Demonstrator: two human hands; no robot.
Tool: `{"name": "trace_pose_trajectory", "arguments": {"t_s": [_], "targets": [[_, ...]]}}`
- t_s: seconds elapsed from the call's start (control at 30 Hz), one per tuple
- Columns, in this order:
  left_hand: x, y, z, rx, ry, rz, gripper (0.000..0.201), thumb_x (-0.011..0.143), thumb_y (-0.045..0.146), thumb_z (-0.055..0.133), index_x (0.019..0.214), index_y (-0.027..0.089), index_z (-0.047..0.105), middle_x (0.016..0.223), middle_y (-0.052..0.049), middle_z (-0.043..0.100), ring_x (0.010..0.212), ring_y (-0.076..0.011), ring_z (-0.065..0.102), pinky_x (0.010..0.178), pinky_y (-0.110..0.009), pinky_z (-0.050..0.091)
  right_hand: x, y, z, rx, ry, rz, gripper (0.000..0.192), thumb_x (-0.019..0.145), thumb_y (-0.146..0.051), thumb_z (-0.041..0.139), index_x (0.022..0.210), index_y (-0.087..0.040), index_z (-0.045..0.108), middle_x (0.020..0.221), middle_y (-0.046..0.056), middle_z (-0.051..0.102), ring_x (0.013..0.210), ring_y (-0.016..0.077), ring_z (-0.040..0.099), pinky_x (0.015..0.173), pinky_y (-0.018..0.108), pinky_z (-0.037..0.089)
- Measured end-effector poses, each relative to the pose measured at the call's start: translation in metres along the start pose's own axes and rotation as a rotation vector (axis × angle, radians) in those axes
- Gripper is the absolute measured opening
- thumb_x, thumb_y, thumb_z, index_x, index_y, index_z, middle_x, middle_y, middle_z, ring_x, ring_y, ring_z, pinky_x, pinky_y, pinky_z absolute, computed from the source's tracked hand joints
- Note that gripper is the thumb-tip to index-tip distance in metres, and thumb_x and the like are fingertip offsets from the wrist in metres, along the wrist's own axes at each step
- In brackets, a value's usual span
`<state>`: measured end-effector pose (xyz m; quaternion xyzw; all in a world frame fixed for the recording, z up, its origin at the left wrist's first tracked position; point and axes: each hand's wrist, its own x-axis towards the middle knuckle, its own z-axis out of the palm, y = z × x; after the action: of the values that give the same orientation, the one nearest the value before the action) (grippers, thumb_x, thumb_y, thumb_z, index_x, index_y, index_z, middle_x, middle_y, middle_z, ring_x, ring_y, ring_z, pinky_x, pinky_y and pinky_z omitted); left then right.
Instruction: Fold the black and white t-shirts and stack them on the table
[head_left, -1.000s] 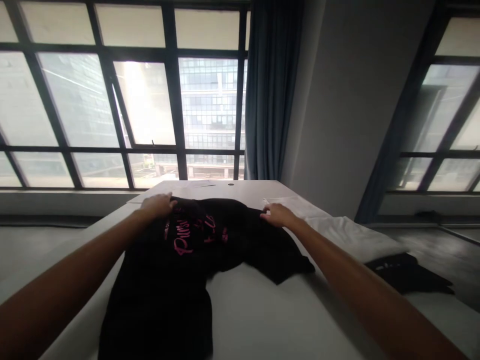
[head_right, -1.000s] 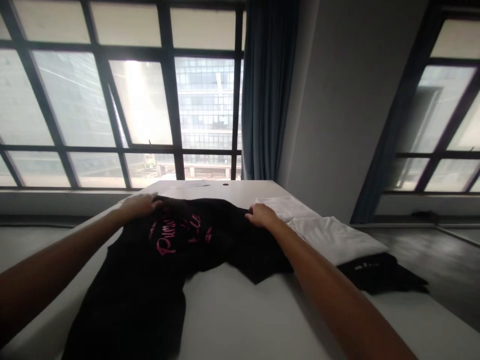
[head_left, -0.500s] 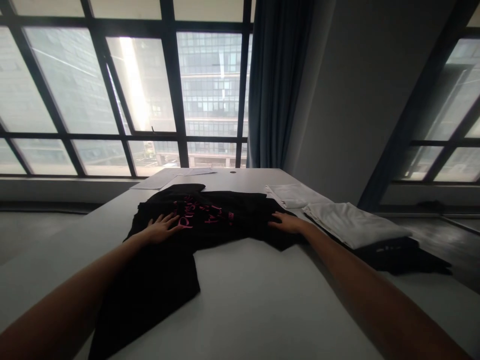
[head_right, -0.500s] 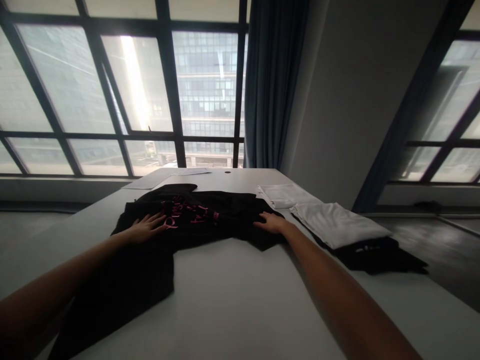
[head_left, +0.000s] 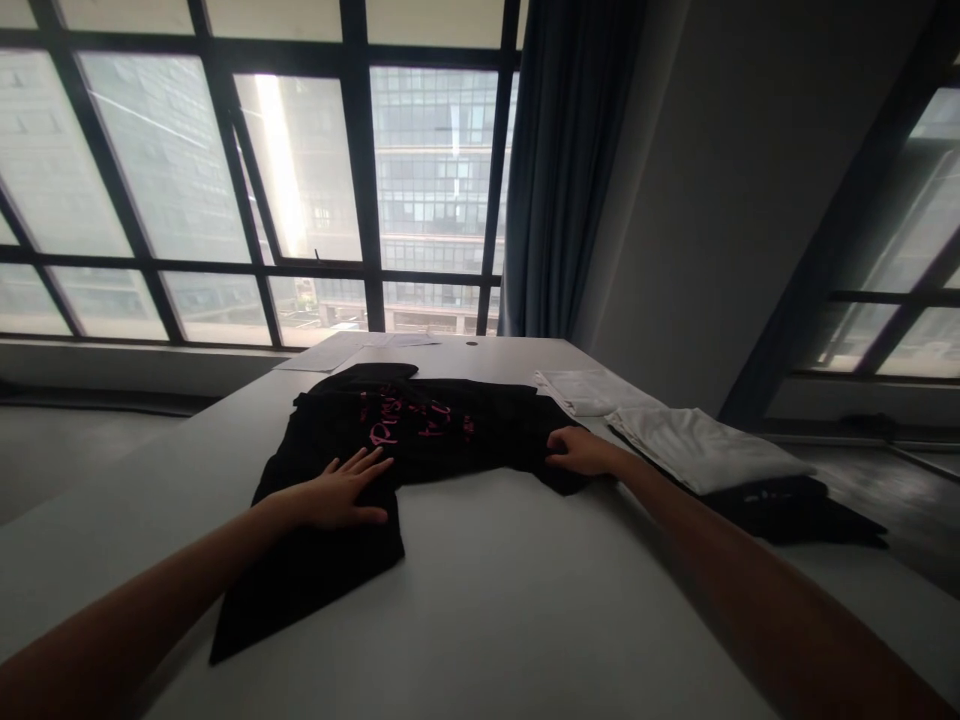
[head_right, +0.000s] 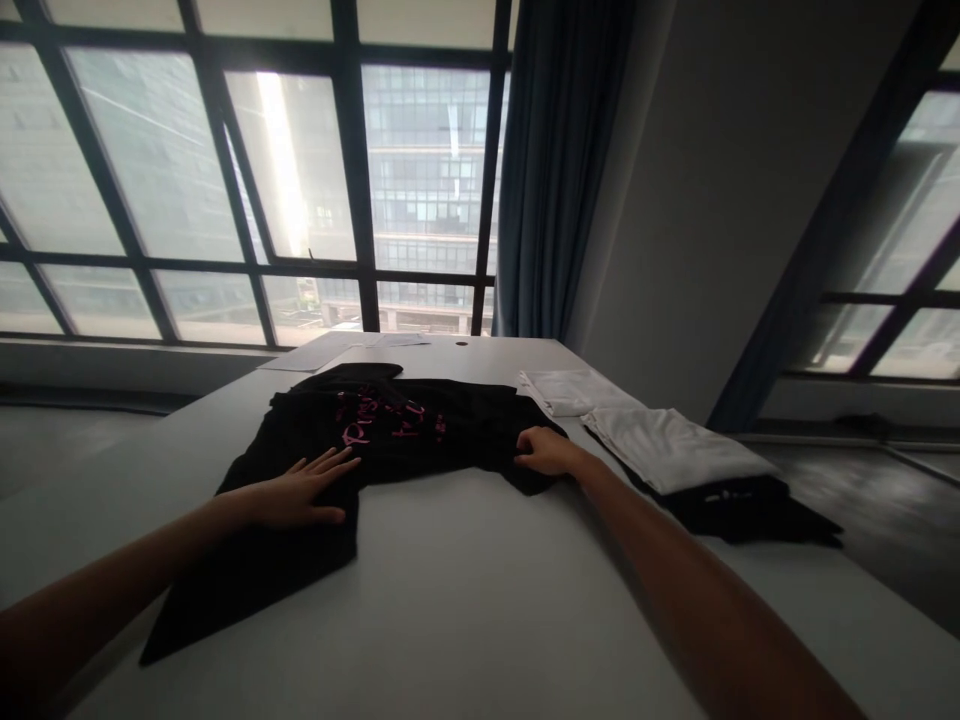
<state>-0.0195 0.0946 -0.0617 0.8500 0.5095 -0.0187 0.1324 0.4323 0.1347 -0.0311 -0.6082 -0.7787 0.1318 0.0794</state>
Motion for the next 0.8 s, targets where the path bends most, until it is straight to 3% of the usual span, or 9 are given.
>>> {"name": "trace_pose_trajectory", "arguments": {"t_s": [0.1, 0.2, 0.33, 0.4, 0.5, 0.57, 0.67, 0.73, 0.8], "targets": [[-0.012, -0.004, 0.000, -0.022, -0.112, 0.078, 0.095, 0.084, 0.064, 0.057, 0.158, 0.032, 0.008, 0.164, -0.012, -0.007, 0.150, -0.0370, -0.007, 0.114, -0.067, 0.004, 0.008, 0.011, -0.024, 0.140, 0.112, 0.064, 0.022, 0.081, -0.035, 0.064, 0.095, -0.018, 0.069, 0.095, 0.008, 0.073, 0.092, 0.0257, 0.066, 0.080, 0.032, 0.050], [-0.020, -0.016, -0.003, -0.034, -0.146, 0.169, 0.107, 0.076, 0.055, 0.071, 0.157, 0.038, 0.004, 0.164, -0.010, -0.006, 0.150, -0.0374, -0.007, 0.115, -0.066, 0.006, 0.012, 0.030, -0.045, 0.102, 0.354, 0.195, 0.034, 0.092, -0.043, 0.047, 0.111, -0.021, 0.066, 0.104, 0.011, 0.072, 0.105, 0.0301, 0.063, 0.090, 0.040, 0.047], [-0.029, -0.021, -0.004, -0.028, -0.177, 0.195, 0.111, 0.070, 0.054, 0.076, 0.156, 0.042, 0.008, 0.166, -0.008, -0.001, 0.150, -0.0379, -0.002, 0.116, -0.064, 0.011, 0.004, 0.045, -0.044, 0.084, 0.531, 0.292, 0.040, 0.093, -0.048, 0.046, 0.109, -0.018, 0.067, 0.107, 0.014, 0.072, 0.102, 0.0303, 0.065, 0.090, 0.039, 0.047], [-0.034, -0.016, -0.006, -0.038, -0.153, 0.174, 0.101, 0.072, 0.058, 0.073, 0.155, 0.042, 0.017, 0.166, -0.006, 0.005, 0.151, -0.0381, 0.005, 0.116, -0.062, 0.016, -0.005, 0.046, -0.035, 0.077, 0.453, 0.252, 0.042, 0.089, -0.054, 0.051, 0.099, -0.017, 0.069, 0.104, 0.014, 0.073, 0.097, 0.0292, 0.067, 0.085, 0.035, 0.048], [-0.050, -0.006, -0.012, -0.066, 0.020, 0.083, 0.079, 0.080, 0.062, 0.062, 0.151, 0.039, 0.036, 0.163, -0.007, 0.025, 0.147, -0.0381, 0.026, 0.114, -0.055, 0.028, -0.024, 0.043, -0.027, 0.019, 0.248, 0.202, 0.049, 0.082, -0.065, 0.056, 0.089, -0.018, 0.071, 0.094, 0.012, 0.074, 0.088, 0.0286, 0.068, 0.077, 0.034, 0.049], [-0.065, -0.005, -0.016, -0.092, 0.101, 0.010, 0.074, 0.081, 0.064, 0.059, 0.148, 0.036, 0.043, 0.157, -0.008, 0.038, 0.139, -0.0370, 0.041, 0.110, -0.049, 0.037, -0.038, 0.043, -0.025, 0.010, 0.105, 0.143, 0.050, 0.075, -0.062, 0.066, 0.095, -0.017, 0.072, 0.095, 0.011, 0.074, 0.087, 0.0277, 0.068, 0.076, 0.033, 0.050], [-0.091, -0.013, -0.018, -0.118, 0.075, -0.048, 0.086, 0.063, 0.057, 0.076, 0.143, 0.039, 0.049, 0.150, -0.006, 0.047, 0.129, -0.0380, 0.051, 0.102, -0.046, 0.047, -0.057, 0.045, -0.021, 0.058, -0.074, 0.000, 0.055, 0.062, -0.044, 0.079, 0.111, -0.019, 0.071, 0.111, 0.010, 0.071, 0.098, 0.0273, 0.066, 0.083, 0.031, 0.050], [-0.105, -0.021, -0.015, -0.126, 0.052, -0.048, 0.085, 0.054, 0.047, 0.082, 0.135, 0.042, 0.056, 0.144, -0.003, 0.052, 0.124, -0.0384, 0.053, 0.099, -0.045, 0.049, -0.065, 0.046, -0.014, 0.060, -0.091, -0.058, 0.049, 0.062, -0.034, 0.075, 0.110, -0.021, 0.073, 0.116, 0.010, 0.069, 0.103, 0.0271, 0.064, 0.089, 0.032, 0.049], [-0.115, -0.029, -0.010, -0.148, 0.057, -0.024, 0.068, 0.062, 0.045, 0.075, 0.128, 0.043, 0.062, 0.136, -0.002, 0.058, 0.119, -0.0352, 0.057, 0.096, -0.042, 0.051, -0.069, 0.047, -0.006, 0.032, -0.016, -0.073, 0.036, 0.068, -0.031, 0.067, 0.101, -0.020, 0.076, 0.112, 0.011, 0.070, 0.102, 0.0270, 0.064, 0.093, 0.034, 0.048]]}}
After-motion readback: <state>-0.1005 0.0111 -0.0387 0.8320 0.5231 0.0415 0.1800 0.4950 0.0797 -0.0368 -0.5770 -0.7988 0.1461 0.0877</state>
